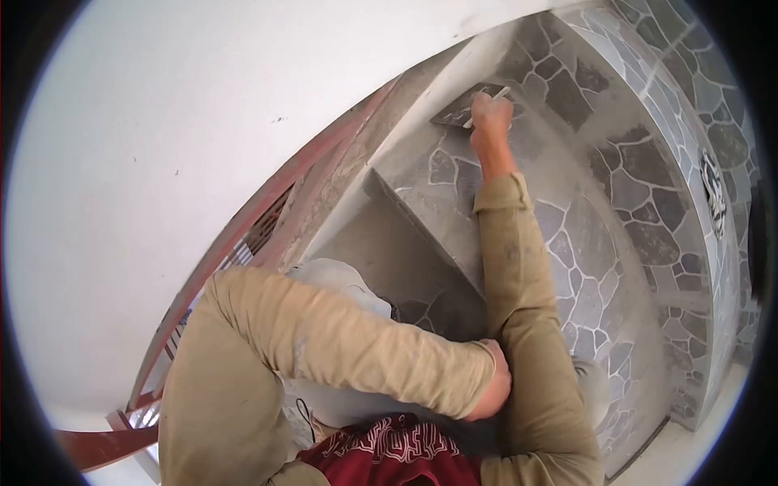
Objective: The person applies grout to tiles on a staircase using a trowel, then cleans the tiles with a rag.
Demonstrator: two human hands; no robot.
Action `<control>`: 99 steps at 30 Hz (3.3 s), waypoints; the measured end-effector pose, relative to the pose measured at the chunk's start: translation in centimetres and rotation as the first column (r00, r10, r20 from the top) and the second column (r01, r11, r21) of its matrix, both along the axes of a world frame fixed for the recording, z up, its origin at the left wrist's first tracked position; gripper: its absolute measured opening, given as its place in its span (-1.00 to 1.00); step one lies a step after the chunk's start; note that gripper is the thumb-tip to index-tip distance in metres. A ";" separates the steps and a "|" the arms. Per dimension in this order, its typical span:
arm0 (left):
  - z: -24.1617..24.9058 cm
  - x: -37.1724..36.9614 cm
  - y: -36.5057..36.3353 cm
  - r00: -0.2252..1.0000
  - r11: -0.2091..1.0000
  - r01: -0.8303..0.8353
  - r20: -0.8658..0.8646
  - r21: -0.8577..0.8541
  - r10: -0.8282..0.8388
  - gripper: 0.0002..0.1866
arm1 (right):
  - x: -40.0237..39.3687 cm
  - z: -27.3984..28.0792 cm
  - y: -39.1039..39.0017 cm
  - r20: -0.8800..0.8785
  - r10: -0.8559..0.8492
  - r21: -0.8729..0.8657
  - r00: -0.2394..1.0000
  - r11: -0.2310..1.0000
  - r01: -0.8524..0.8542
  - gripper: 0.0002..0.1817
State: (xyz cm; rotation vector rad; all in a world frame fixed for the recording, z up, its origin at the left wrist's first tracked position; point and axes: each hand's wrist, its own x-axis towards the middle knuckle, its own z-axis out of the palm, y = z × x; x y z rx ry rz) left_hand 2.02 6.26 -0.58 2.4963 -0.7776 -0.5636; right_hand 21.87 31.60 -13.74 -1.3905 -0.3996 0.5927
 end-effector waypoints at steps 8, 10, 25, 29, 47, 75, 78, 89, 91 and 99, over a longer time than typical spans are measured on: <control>0.8 2.2 5.1 0.970 0.969 -0.242 0.015 -0.060 0.243 -0.86 | 0.5 -0.4 0.2 0.152 -0.004 -0.089 0.988 0.996 0.017 -0.75; 3.1 4.2 7.7 0.948 0.949 -0.314 -0.050 0.003 0.314 -0.85 | 0.6 -2.1 0.9 0.306 -0.087 -0.152 0.948 0.979 0.139 -0.70; -1.0 3.8 27.2 -0.200 0.016 -0.919 0.500 -0.394 0.843 -0.40 | 5.0 1.5 -3.3 -0.230 -0.212 0.027 0.950 0.974 0.224 -0.73; -2.4 4.7 28.5 -0.195 -0.001 -0.952 0.604 -0.306 0.773 -0.31 | 0.3 1.4 -2.2 -0.135 -0.056 0.006 0.989 0.998 0.057 -0.83; -3.6 5.4 29.8 -0.239 0.093 -0.877 0.597 -0.471 0.766 -0.21 | -2.2 3.8 1.2 0.392 -0.220 -0.050 0.893 0.964 0.260 -0.71; -2.1 6.1 27.6 -0.277 -0.021 -0.856 0.424 -0.516 0.862 -0.26 | 4.4 -4.5 5.4 0.092 -0.218 -0.094 0.972 0.969 0.227 -0.63; -2.4 6.1 27.9 -0.265 0.025 -0.755 0.339 -0.655 0.903 -0.27 | 3.6 0.2 0.2 -0.107 -0.104 -0.051 0.989 0.994 0.099 -0.60; -4.0 5.4 29.1 -0.368 -0.171 -0.862 0.356 -0.478 0.859 -0.32 | 2.6 1.4 1.2 0.036 -0.100 -0.087 0.994 0.991 0.103 -0.75; -3.8 5.4 28.3 -0.408 -0.218 -0.842 0.318 -0.493 0.856 -0.31 | 4.0 1.2 1.2 0.049 -0.006 0.058 0.999 0.998 0.003 -0.80; -1.0 5.1 27.4 -0.369 -0.320 -0.854 0.045 -0.411 0.928 -0.37 | 5.4 0.4 2.3 -0.104 -0.080 -0.097 0.991 0.993 0.070 -0.78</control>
